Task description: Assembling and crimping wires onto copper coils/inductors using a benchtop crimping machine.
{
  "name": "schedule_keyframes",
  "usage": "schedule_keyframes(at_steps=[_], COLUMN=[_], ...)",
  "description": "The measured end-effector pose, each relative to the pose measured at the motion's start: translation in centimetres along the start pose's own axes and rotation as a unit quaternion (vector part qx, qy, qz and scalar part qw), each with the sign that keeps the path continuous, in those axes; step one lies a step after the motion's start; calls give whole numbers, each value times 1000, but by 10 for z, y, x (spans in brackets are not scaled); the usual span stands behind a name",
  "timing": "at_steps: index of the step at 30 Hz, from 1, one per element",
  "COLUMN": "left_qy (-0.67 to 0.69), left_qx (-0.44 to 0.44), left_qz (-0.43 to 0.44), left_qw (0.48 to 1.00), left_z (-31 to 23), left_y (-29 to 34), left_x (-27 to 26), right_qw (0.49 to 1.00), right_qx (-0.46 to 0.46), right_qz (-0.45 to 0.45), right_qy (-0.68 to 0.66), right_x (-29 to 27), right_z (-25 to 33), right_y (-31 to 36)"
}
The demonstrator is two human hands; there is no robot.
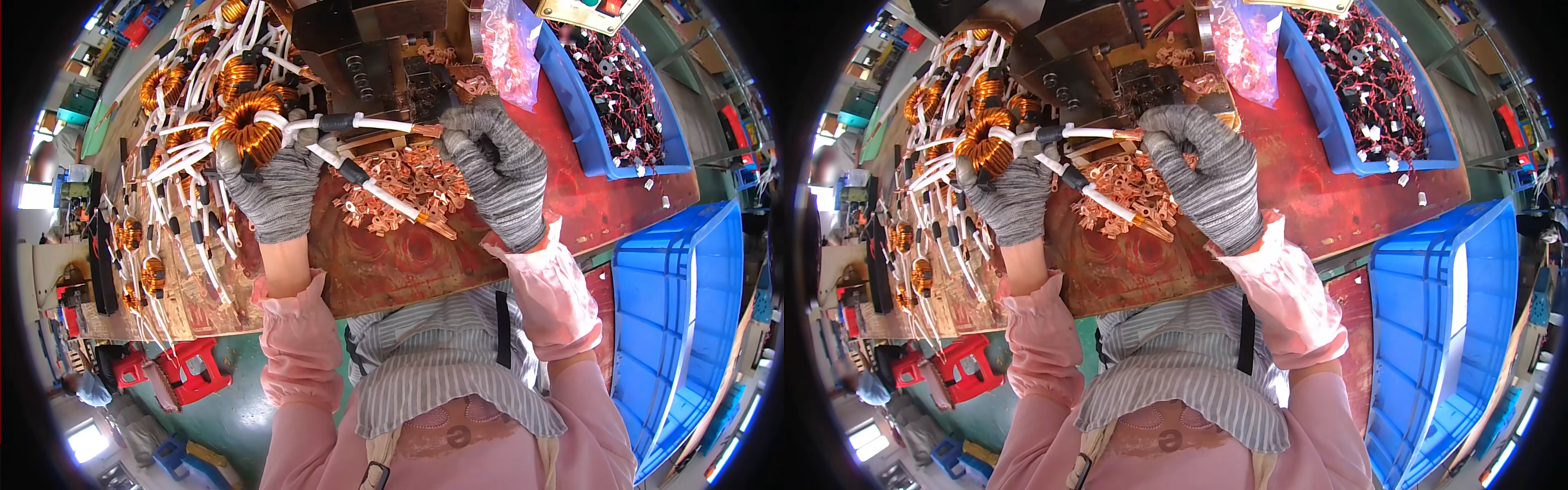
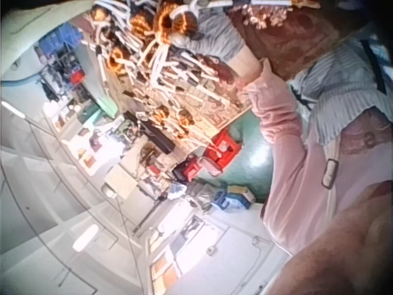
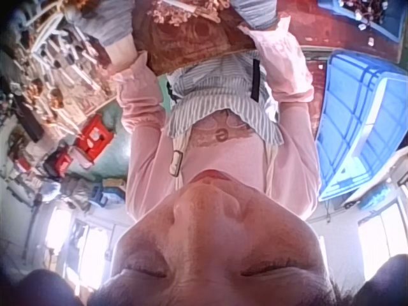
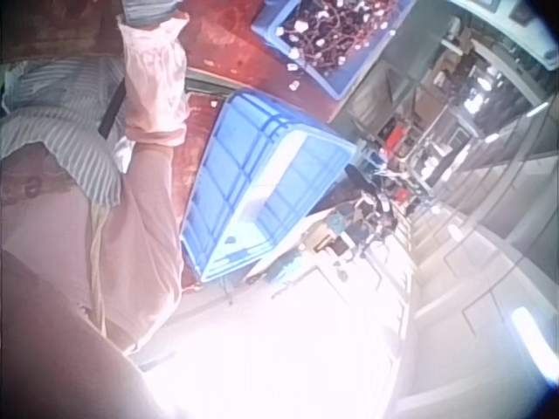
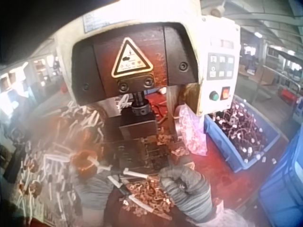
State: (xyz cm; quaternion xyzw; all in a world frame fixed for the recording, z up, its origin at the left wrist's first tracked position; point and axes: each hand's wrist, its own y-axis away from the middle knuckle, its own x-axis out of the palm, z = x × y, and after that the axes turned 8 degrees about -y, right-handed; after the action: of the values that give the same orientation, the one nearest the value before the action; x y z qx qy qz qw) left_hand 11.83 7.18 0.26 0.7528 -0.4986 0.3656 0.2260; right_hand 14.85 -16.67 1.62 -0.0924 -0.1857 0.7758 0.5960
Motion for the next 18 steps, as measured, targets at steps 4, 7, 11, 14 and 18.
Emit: schedule_keyframes(at_steps=[4, 7, 11, 14, 18], left_qy=[-21, -15, 4, 28, 19], left_qx=[15, 15, 4, -44, -31], left_qz=[-20, -3, 9, 67, 56], left_qw=[999, 1000, 1000, 996, 998], left_z=[-1, -1, -2, -5, -5], left_y=[-2, -2, 0, 3, 1], left_x=[0, 1, 1, 2, -1], right_qw=[985, 989, 989, 985, 975], right_qx=[-120, -98, -120, -150, -194], right_qz=[-25, -55, -46, -39, 6], right_qy=[121, 92, 67, 74, 111], right_x=[3, 4, 0, -2, -3], right_z=[-4, -7, -15, -16, -13], right_y=[0, 2, 2, -2, -5])
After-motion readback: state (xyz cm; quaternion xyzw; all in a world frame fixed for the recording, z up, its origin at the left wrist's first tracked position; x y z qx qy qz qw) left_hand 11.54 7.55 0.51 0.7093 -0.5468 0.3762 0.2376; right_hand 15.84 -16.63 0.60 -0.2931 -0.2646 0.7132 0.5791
